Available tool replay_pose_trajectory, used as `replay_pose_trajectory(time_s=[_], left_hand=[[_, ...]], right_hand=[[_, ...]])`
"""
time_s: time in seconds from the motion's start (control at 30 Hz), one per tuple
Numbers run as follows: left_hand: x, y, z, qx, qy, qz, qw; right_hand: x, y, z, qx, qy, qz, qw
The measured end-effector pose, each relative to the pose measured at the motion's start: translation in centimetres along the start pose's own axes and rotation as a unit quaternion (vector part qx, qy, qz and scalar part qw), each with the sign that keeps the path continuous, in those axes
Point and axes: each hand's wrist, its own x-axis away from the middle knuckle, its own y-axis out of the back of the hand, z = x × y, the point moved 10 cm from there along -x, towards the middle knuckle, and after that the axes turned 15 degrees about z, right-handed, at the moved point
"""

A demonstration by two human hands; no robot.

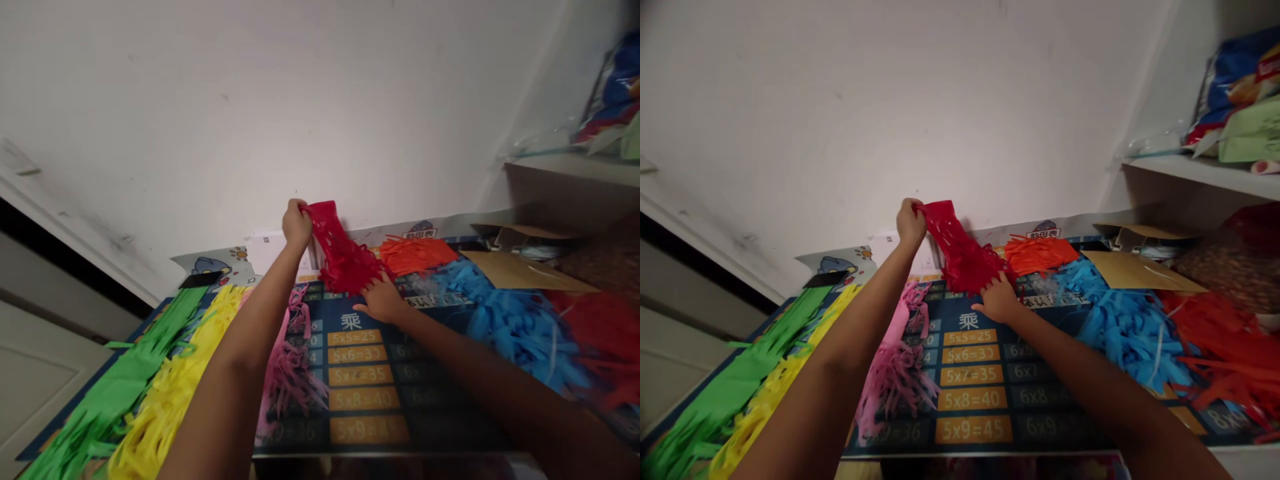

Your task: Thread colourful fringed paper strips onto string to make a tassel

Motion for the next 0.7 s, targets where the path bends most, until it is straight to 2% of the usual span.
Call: replay_pose_trajectory(time_s=[0.1,0.13,0.2,0.27,0.3,0.4,0.43,0.47,0.53,0.63,0.7], left_hand=[[0.5,6.7,-1.4,-0.089,-0.096,-0.078,0.988],[1.4,8.4,-2.4,-0.124,-0.148,-0.083,0.978],[4.2,10.1,-4.1,-0.173,-0.247,-0.051,0.952],[8.4,10.2,-5.5,-0.209,-0.331,-0.006,0.920],[10.7,10.0,-6.0,-0.225,-0.358,0.002,0.906],[17.4,9.4,-7.8,-0.276,-0.416,-0.041,0.866],[19.0,9.1,-8.2,-0.279,-0.418,-0.050,0.863],[20.2,8.8,-8.4,-0.273,-0.412,-0.049,0.868],[22.0,8.0,-8.3,-0.246,-0.391,-0.032,0.886],[24.7,6.9,-7.5,-0.173,-0.365,-0.014,0.915],[26.9,6.3,-6.8,-0.123,-0.354,-0.016,0.927]], right_hand=[[0.3,0.7,-0.9,-0.021,0.001,-0.005,1.000],[0.7,1.4,-1.2,-0.027,0.002,-0.011,1.000],[2.5,3.7,-1.7,-0.038,-0.006,-0.035,0.999],[5.4,6.6,-0.6,-0.088,0.003,-0.085,0.992],[7.3,8.2,0.8,-0.151,0.032,-0.126,0.980],[12.1,11.6,8.2,-0.326,0.201,-0.203,0.901],[13.0,12.1,10.5,-0.353,0.222,-0.224,0.881],[13.3,12.2,12.4,-0.373,0.222,-0.240,0.868],[12.4,11.3,14.6,-0.411,0.176,-0.269,0.854],[9.6,8.9,14.9,-0.443,0.102,-0.289,0.842],[8.7,7.9,14.1,-0.432,0.090,-0.307,0.843]])
